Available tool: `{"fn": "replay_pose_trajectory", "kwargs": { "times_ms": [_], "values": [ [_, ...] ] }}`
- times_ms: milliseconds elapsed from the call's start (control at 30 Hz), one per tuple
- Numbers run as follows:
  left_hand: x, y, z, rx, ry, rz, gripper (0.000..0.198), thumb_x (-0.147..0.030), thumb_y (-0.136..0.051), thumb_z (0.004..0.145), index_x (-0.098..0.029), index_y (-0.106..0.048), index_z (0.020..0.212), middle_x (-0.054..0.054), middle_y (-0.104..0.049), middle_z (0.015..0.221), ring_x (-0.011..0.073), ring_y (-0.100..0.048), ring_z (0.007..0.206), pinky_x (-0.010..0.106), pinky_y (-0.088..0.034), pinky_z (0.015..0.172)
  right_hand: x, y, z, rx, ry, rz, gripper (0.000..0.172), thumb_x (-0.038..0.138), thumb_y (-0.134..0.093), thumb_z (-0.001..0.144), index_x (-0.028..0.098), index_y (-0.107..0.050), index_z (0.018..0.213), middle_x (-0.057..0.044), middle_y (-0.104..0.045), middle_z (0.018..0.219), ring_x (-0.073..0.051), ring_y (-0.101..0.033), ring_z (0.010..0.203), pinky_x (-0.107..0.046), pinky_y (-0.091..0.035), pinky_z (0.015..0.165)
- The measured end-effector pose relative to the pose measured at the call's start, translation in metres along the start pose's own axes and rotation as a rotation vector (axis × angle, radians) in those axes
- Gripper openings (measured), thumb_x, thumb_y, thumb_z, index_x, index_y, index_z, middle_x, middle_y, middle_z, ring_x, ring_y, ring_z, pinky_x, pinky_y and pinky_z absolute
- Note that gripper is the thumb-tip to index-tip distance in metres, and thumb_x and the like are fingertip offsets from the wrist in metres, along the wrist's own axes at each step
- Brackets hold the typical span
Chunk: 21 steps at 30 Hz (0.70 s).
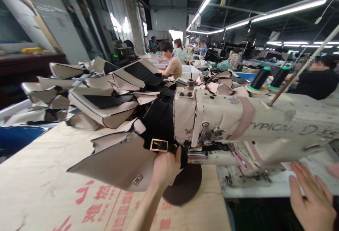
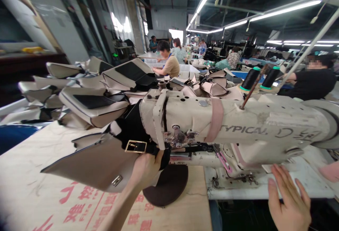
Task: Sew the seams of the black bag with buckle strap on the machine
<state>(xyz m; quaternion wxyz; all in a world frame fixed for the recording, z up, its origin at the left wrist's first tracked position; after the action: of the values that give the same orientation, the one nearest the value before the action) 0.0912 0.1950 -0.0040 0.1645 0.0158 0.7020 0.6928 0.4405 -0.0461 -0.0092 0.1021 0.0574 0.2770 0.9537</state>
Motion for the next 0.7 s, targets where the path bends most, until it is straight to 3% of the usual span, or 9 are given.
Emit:
{"fn": "replay_pose_trajectory", "kwargs": {
  "times_ms": [100,200,233,267,333,400,500,700],
  "values": [
    [-0.001,0.001,-0.001,0.003,-0.005,0.010,0.045,-0.037,-0.025,0.093,-0.015,-0.064,0.093,0.015,-0.069,0.085,0.0247,-0.064,0.081,0.030,-0.042,0.068,0.023,0.024,0.038,-0.055,-0.120,0.033,0.033,0.035,-0.044,0.091,0.016,-0.064,0.109,-0.009,-0.065,0.101,-0.024,-0.061,0.094,-0.041,-0.038,0.096],
    [-0.001,0.003,0.000,0.003,-0.007,0.016,0.046,-0.037,-0.024,0.093,-0.015,-0.064,0.090,0.015,-0.069,0.083,0.0250,-0.064,0.080,0.030,-0.042,0.066,0.083,0.019,0.050,-0.041,-0.339,0.334,0.027,0.037,-0.049,0.088,0.016,-0.066,0.086,-0.007,-0.067,0.081,-0.019,-0.062,0.078,-0.028,-0.046,0.077],
    [-0.001,0.003,0.000,0.003,-0.010,0.020,0.046,-0.036,-0.024,0.093,-0.014,-0.064,0.090,0.015,-0.069,0.084,0.0255,-0.064,0.080,0.030,-0.042,0.066,0.114,0.002,0.049,0.071,-0.388,0.509,0.028,0.038,-0.048,0.088,0.016,-0.065,0.080,-0.005,-0.065,0.073,-0.015,-0.061,0.068,-0.023,-0.046,0.066],
    [-0.001,0.004,0.000,0.003,-0.016,0.024,0.045,-0.036,-0.024,0.093,-0.014,-0.064,0.090,0.016,-0.069,0.085,0.0262,-0.064,0.081,0.031,-0.042,0.067,0.148,-0.022,0.046,0.252,-0.448,0.708,0.032,0.039,-0.045,0.090,0.017,-0.063,0.074,-0.002,-0.062,0.064,-0.012,-0.057,0.057,-0.019,-0.043,0.055],
    [-0.001,0.004,-0.001,0.013,-0.038,0.034,0.042,-0.033,-0.026,0.092,-0.014,-0.064,0.092,0.016,-0.069,0.088,0.0276,-0.064,0.083,0.032,-0.042,0.067,0.217,-0.070,0.031,0.666,-0.575,1.019,0.039,0.045,-0.048,0.087,0.017,-0.056,0.062,0.001,-0.051,0.051,-0.010,-0.047,0.047,-0.019,-0.033,0.046],
    [-0.002,0.002,-0.002,0.031,-0.062,0.040,0.038,-0.032,-0.030,0.091,-0.015,-0.064,0.094,0.015,-0.069,0.088,0.0279,-0.064,0.083,0.032,-0.042,0.067,0.264,-0.101,0.021,0.823,-0.775,1.320,0.041,0.048,-0.060,0.078,0.016,-0.049,0.055,0.003,-0.043,0.047,-0.008,-0.040,0.045,-0.019,-0.027,0.043],
    [-0.001,-0.002,0.000,0.043,-0.057,0.029,0.038,-0.032,-0.029,0.091,-0.017,-0.064,0.098,0.013,-0.069,0.085,0.0264,-0.065,0.080,0.030,-0.041,0.065,0.288,-0.127,0.015,0.814,-0.963,1.458,0.046,0.056,-0.059,0.073,0.016,-0.047,0.054,0.005,-0.040,0.045,-0.006,-0.033,0.041,-0.018,-0.020,0.039],
    [0.004,-0.008,0.012,0.037,0.011,-0.005,0.048,-0.037,-0.022,0.093,-0.015,-0.064,0.088,0.014,-0.070,0.086,0.0249,-0.066,0.082,0.028,-0.042,0.064,0.286,-0.140,0.002,0.664,-1.198,1.490,0.050,0.059,-0.060,0.067,0.017,-0.041,0.048,0.004,-0.040,0.043,-0.005,-0.030,0.037,-0.018,-0.019,0.036]
  ]
}}
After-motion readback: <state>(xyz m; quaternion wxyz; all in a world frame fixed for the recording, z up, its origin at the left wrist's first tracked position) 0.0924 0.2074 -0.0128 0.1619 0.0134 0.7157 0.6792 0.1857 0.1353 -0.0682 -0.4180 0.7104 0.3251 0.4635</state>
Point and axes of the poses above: each hand's wrist, its own z-axis towards the middle knuckle, its own y-axis out of the back of the hand, x = y × z, the point moved 7 cm from there along z, towards the middle knuckle
